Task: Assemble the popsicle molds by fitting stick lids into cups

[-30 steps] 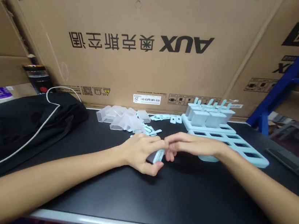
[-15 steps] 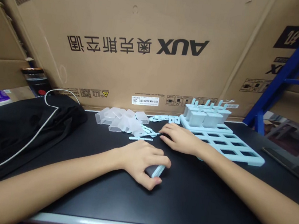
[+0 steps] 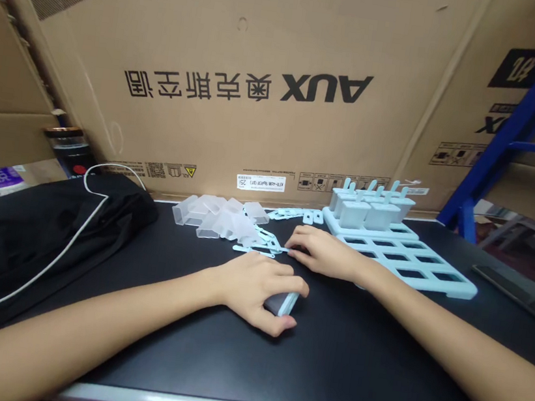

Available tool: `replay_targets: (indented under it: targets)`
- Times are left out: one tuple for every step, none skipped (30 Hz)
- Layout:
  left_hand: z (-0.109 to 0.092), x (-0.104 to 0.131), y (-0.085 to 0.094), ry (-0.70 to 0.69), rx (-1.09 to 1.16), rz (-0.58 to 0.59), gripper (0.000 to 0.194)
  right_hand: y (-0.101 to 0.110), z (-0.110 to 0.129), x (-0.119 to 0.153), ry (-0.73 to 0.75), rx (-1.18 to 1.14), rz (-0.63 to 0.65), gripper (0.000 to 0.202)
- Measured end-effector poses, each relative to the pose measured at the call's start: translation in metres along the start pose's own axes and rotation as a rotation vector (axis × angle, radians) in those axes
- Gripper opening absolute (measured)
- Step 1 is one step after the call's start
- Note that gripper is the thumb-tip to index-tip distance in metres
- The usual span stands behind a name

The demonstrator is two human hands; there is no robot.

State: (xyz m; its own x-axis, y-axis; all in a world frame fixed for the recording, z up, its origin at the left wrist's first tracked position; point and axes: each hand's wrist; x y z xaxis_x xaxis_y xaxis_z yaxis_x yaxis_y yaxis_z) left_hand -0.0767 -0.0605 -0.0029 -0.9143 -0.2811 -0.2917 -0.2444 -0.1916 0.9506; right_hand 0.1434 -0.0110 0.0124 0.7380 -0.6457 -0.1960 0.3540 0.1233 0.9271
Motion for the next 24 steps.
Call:
replay_targets:
  targets:
    - [0.0,0.0,0.001,0.009,0.002,0.01,0.045,0.001,0.0,0.0,-0.002,0.004,0.012,0.022]
    - [0.0,0.0,0.001,0.027,0.009,0.016,0.047,0.002,0.0,0.0,-0.004,0.006,0.02,0.021]
    - [0.0,0.0,0.001,0.054,0.019,0.018,0.05,0.003,-0.001,0.0,-0.007,0.007,0.022,0.02]
    - [0.001,0.0,0.001,0.09,0.032,0.017,0.055,0.004,-0.001,0.001,-0.011,0.009,0.019,0.019]
    - [0.001,0.001,0.0,0.136,0.044,0.016,0.06,0.006,-0.002,0.001,-0.015,0.009,0.013,0.018]
    - [0.002,0.001,-0.001,0.186,0.055,0.011,0.066,0.008,-0.002,0.002,-0.017,0.005,0.004,0.017]
    - [0.003,0.002,-0.003,0.236,0.065,0.002,0.07,0.011,-0.002,0.003,-0.018,-0.006,-0.012,0.016]
    - [0.004,0.003,-0.005,0.278,0.075,-0.015,0.071,0.015,-0.001,0.003,-0.019,-0.024,-0.035,0.015]
    - [0.004,0.004,-0.006,0.311,0.09,-0.045,0.071,0.019,-0.001,0.004,-0.025,-0.049,-0.066,0.015]
    - [0.005,0.004,-0.008,0.336,0.111,-0.084,0.07,0.024,0.0,0.005,-0.037,-0.08,-0.108,0.015]
    - [0.006,0.005,-0.01,0.354,0.136,-0.129,0.067,0.03,0.001,0.006,-0.059,-0.116,-0.161,0.016]
    - [0.007,0.005,-0.011,0.367,0.166,-0.172,0.064,0.036,0.002,0.007,-0.086,-0.162,-0.221,0.017]
    - [0.008,0.005,-0.012,0.375,0.198,-0.212,0.061,0.041,0.003,0.008,-0.114,-0.218,-0.281,0.018]
    - [0.009,0.005,-0.012,0.378,0.23,-0.249,0.057,0.047,0.004,0.01,-0.135,-0.285,-0.336,0.019]
    - [0.009,0.005,-0.013,0.376,0.259,-0.283,0.054,0.052,0.005,0.011,-0.148,-0.357,-0.387,0.021]
    - [0.01,0.004,-0.013,0.369,0.282,-0.318,0.05,0.056,0.007,0.013,-0.15,-0.429,-0.431,0.022]
    - [0.01,0.003,-0.012,0.36,0.296,-0.352,0.047,0.06,0.009,0.014,-0.144,-0.498,-0.469,0.023]
    - [0.011,0.003,-0.012,0.353,0.302,-0.383,0.044,0.063,0.011,0.015,-0.132,-0.561,-0.501,0.024]
    - [0.011,0.002,-0.012,0.349,0.302,-0.411,0.041,0.065,0.013,0.015,-0.117,-0.612,-0.53,0.025]
    - [0.011,0.002,-0.012,0.348,0.301,-0.431,0.038,0.067,0.016,0.016,-0.1,-0.654,-0.554,0.025]
    - [0.012,0.002,-0.012,0.35,0.3,-0.444,0.036,0.068,0.019,0.016,-0.082,-0.688,-0.571,0.026]
    - [0.012,0.001,-0.013,0.356,0.303,-0.451,0.034,0.068,0.022,0.016,-0.065,-0.713,-0.58,0.027]
    - [0.013,0.001,-0.013,0.361,0.31,-0.454,0.032,0.068,0.025,0.016,-0.051,-0.725,-0.582,0.028]
    - [0.013,0.001,-0.013,0.364,0.321,-0.458,0.031,0.068,0.027,0.017,-0.041,-0.726,-0.58,0.029]
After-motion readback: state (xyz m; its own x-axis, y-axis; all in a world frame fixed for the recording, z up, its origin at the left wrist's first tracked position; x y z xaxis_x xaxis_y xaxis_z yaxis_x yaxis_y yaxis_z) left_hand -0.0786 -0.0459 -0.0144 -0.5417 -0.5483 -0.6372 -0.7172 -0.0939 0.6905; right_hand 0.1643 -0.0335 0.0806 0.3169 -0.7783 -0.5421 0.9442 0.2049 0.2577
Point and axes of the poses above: each hand's wrist, its own x-axis away from the middle knuckle, its own y-axis out of the back of the hand, z = x × y, and after that the axes turned 8 degrees about -x, right-handed
